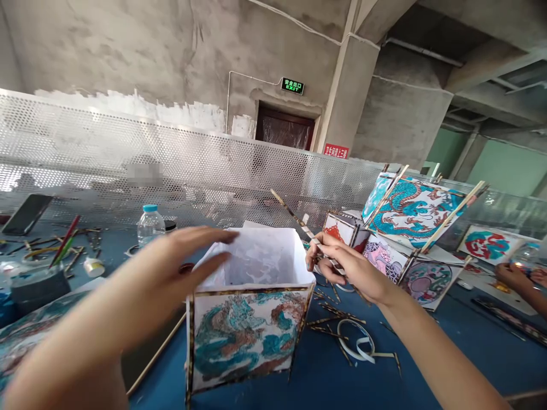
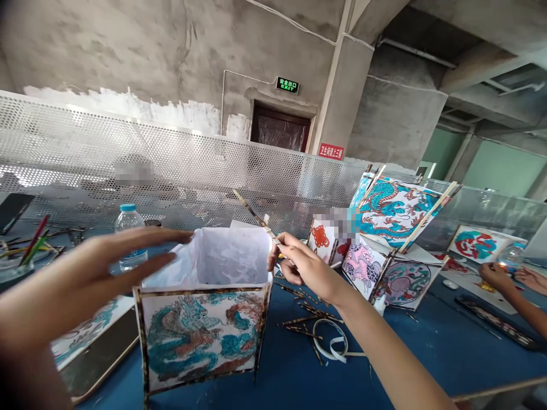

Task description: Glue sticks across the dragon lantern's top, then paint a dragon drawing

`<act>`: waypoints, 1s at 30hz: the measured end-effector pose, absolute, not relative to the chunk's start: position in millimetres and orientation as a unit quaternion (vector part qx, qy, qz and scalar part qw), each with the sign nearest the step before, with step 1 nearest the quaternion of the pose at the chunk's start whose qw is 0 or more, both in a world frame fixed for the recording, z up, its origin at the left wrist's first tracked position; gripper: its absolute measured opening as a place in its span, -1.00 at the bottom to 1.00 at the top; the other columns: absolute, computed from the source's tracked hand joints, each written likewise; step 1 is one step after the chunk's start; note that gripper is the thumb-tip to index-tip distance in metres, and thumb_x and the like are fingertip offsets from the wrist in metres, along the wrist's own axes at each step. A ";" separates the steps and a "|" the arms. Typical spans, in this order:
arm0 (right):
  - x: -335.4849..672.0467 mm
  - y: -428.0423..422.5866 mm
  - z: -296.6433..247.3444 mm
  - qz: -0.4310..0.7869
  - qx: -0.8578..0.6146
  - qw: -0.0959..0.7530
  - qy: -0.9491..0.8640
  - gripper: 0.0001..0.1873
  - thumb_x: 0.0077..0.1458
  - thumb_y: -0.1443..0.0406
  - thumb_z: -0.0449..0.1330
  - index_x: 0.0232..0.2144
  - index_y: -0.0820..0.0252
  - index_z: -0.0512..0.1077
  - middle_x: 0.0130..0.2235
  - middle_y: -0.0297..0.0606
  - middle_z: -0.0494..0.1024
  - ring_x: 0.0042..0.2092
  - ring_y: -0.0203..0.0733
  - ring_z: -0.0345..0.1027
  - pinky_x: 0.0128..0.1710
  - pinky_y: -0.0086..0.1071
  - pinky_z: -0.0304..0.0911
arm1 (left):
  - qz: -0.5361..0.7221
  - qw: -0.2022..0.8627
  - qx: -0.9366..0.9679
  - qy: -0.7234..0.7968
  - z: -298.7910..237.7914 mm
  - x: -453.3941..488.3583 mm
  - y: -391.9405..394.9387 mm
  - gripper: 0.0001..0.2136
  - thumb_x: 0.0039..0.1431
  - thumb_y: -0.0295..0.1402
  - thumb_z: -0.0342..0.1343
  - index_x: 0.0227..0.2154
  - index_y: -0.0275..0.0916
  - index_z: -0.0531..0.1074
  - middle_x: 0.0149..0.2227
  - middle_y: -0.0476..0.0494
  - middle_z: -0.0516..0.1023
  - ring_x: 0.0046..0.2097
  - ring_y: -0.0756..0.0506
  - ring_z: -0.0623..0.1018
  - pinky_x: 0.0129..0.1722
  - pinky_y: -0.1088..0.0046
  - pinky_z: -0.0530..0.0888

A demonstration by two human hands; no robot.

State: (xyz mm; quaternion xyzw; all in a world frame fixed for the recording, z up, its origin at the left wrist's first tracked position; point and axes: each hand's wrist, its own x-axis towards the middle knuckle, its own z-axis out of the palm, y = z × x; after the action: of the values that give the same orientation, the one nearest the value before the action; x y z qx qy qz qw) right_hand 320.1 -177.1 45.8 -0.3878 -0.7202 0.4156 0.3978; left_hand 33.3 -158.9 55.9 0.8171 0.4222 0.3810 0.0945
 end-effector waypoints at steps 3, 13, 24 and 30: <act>321.3 -181.0 44.7 0.427 -0.363 0.395 -0.728 -0.92 0.21 0.35 -0.13 -0.33 0.14 0.12 -0.27 -0.36 0.38 -0.64 -0.51 -0.13 -0.59 -0.41 -0.15 | 0.345 0.023 0.850 0.398 34.2 91.2 -182.2 -0.67 0.01 -0.04 0.03 -0.17 0.04 0.48 -0.13 -0.14 0.53 -0.04 -0.31 0.42 0.01 0.05 0.29; 318.0 -179.5 24.3 0.527 -0.310 0.391 -0.688 -0.82 0.11 0.30 0.08 -0.35 0.11 0.07 -0.32 -0.42 0.21 -0.59 -0.50 -0.13 -0.61 -0.46 -0.20 | 0.257 -0.110 0.883 0.377 17.0 142.4 -188.9 -0.88 0.15 -0.30 0.01 -0.39 -0.20 0.40 -0.40 -0.14 0.48 -0.28 -0.20 0.44 -0.26 0.19 0.30; 309.4 -183.7 35.4 0.537 -0.393 0.378 -0.643 -0.86 0.05 0.39 0.06 -0.37 0.12 0.12 -0.50 -0.48 0.10 -0.60 -0.48 -0.17 -0.61 -0.45 -0.25 | 0.277 -0.130 0.885 0.350 13.5 146.0 -190.4 -0.91 0.16 -0.36 0.03 -0.38 -0.24 0.39 -0.40 -0.08 0.49 -0.30 -0.16 0.44 -0.22 0.23 0.29; 316.9 -184.9 41.7 0.544 -0.384 0.349 -0.660 -0.94 0.11 0.31 0.01 -0.35 0.15 0.15 -0.59 -0.52 0.09 -0.60 -0.45 -0.14 -0.59 -0.43 -0.22 | 0.282 -0.120 0.884 0.352 13.4 144.4 -188.9 -0.91 0.15 -0.35 0.04 -0.36 -0.23 0.40 -0.40 -0.07 0.50 -0.30 -0.16 0.45 -0.22 0.23 0.30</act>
State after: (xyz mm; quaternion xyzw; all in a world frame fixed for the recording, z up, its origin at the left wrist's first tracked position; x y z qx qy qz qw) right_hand 316.9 -184.9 41.7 -0.3843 -0.6599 0.5435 0.3485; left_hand 144.4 -188.9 13.4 0.8842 0.3524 0.2821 -0.1201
